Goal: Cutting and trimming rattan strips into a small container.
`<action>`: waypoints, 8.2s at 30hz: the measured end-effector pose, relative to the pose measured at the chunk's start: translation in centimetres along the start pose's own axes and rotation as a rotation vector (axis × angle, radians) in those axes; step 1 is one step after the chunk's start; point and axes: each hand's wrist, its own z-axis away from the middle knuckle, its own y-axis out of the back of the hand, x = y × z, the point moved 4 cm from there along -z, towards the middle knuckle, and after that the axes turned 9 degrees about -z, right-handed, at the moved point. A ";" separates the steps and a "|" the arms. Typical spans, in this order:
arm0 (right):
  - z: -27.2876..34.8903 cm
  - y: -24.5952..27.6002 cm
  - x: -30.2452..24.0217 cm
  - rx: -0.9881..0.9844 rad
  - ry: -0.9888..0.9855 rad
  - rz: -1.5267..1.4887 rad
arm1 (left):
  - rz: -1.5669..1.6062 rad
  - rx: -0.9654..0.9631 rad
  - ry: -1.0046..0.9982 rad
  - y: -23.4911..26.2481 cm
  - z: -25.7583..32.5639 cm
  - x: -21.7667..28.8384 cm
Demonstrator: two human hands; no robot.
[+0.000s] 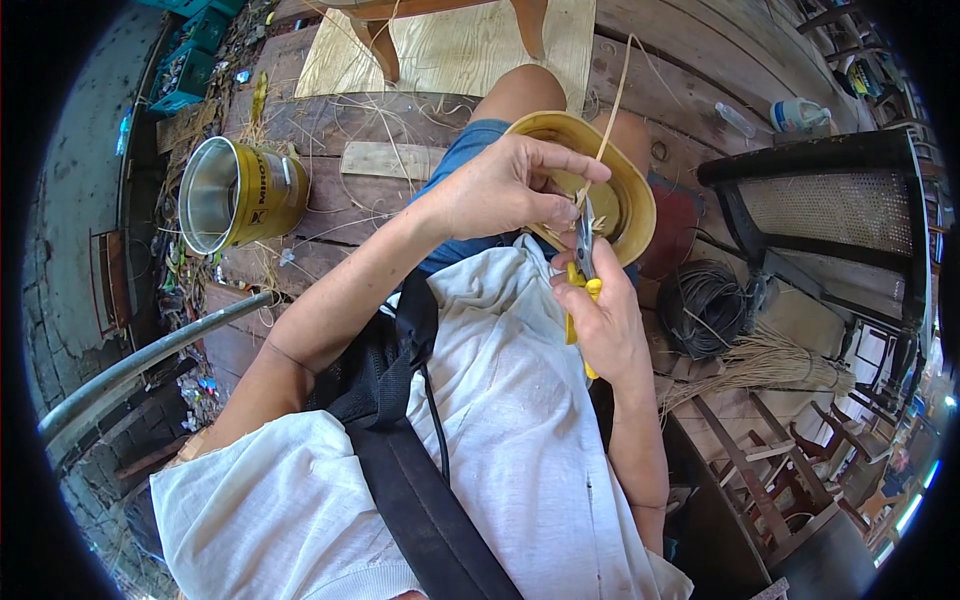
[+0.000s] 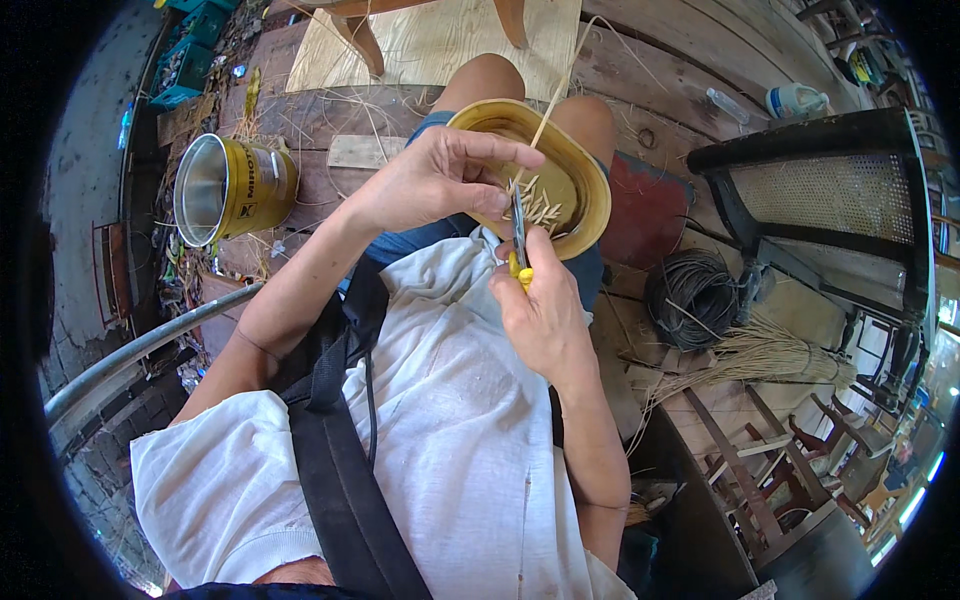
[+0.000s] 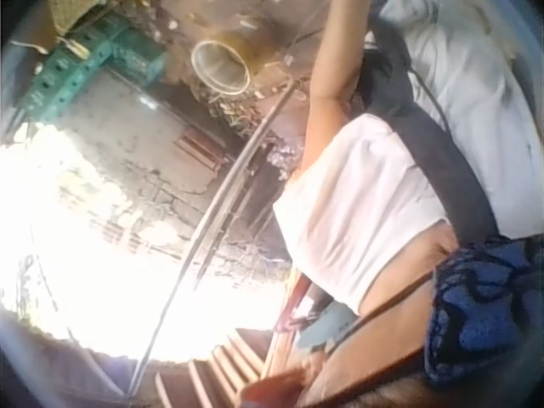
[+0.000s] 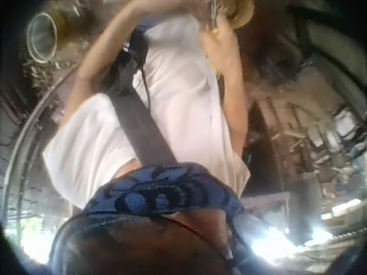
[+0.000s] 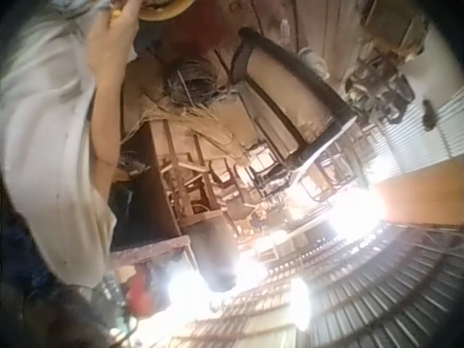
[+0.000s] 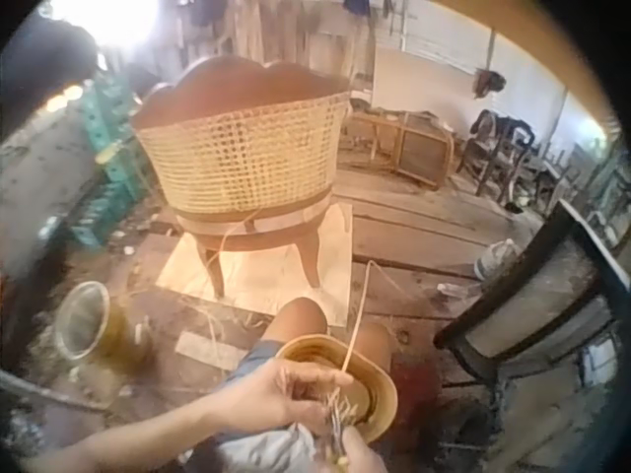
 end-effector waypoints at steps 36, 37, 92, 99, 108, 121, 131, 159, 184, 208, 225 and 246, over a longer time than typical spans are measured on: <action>0.8 0.8 1.6 0.049 -0.059 -0.092 | -0.224 0.063 0.028 0.4 -0.3 -0.8; 0.7 0.8 1.4 0.049 -0.061 -0.093 | -0.223 0.062 0.030 0.3 -0.3 -0.8; 1.2 1.0 1.3 0.124 -0.061 -0.167 | -0.477 0.133 -0.230 0.4 -0.6 0.2; 1.3 0.6 0.8 0.099 -0.082 -0.213 | -0.148 0.117 -0.090 0.5 -0.7 -0.9; 0.2 0.3 0.0 -0.011 -0.092 -0.059 | -0.021 0.090 0.021 0.1 -0.2 -0.3; -0.1 0.3 -0.4 -0.018 -0.046 -0.053 | 0.027 0.016 -0.016 -0.3 -0.1 -0.2; -0.1 0.9 -0.2 0.035 0.012 -0.035 | 0.034 0.003 0.018 -0.8 -0.9 0.2; -22.1 15.7 -23.7 0.446 0.731 -0.078 | -0.340 0.151 0.016 5.3 -0.3 0.1; -30.0 18.6 -6.6 0.810 0.459 0.177 | -0.228 0.252 0.126 3.9 -2.1 -1.9; -3.2 0.6 -2.6 0.003 -0.022 0.127 | 0.166 0.088 0.131 1.9 -1.9 0.3; -3.2 1.1 -1.9 -0.014 -0.024 0.067 | -0.002 0.030 0.027 1.3 -2.4 0.1; -3.0 1.4 -0.6 0.056 -0.096 -0.108 | -0.175 0.141 0.009 3.0 -3.3 0.4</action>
